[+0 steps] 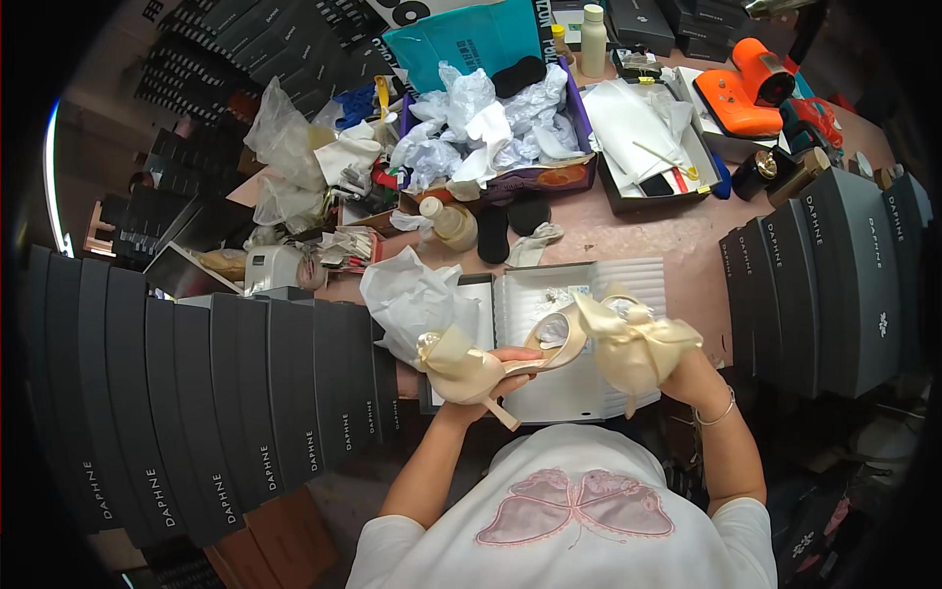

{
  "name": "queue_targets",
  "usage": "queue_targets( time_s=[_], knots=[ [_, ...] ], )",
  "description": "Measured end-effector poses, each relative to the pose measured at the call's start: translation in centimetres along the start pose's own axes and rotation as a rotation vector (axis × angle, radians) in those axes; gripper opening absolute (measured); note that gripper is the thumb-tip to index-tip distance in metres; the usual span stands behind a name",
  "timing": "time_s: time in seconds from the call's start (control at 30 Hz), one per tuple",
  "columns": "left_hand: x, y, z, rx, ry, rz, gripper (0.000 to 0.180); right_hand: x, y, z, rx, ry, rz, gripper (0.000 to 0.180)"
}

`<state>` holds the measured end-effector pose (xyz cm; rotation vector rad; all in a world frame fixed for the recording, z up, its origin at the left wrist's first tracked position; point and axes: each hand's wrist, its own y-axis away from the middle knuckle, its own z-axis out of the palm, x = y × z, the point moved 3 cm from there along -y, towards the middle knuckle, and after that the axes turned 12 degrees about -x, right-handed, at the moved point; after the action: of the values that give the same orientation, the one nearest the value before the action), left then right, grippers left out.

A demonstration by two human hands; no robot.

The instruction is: The person is packing high-heeled shoes into boxes using tissue paper at a manufacturing workbench.

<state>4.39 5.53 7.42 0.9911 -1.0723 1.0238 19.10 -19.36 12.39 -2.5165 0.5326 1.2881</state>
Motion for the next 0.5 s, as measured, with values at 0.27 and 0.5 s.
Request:
queue_targets(
  time_s=[0.27,0.5],
  knots=[
    [2.6,0.6,-0.8,0.034,-0.012,-0.183,0.036,-3.4,-4.5,0.4,-0.233,-0.109,0.235,0.028],
    [2.0,-0.3,1.3,0.074,0.597,-0.103,0.043,-2.1,-3.8,3.7,-0.137,-0.476,0.302,0.033]
  ],
)
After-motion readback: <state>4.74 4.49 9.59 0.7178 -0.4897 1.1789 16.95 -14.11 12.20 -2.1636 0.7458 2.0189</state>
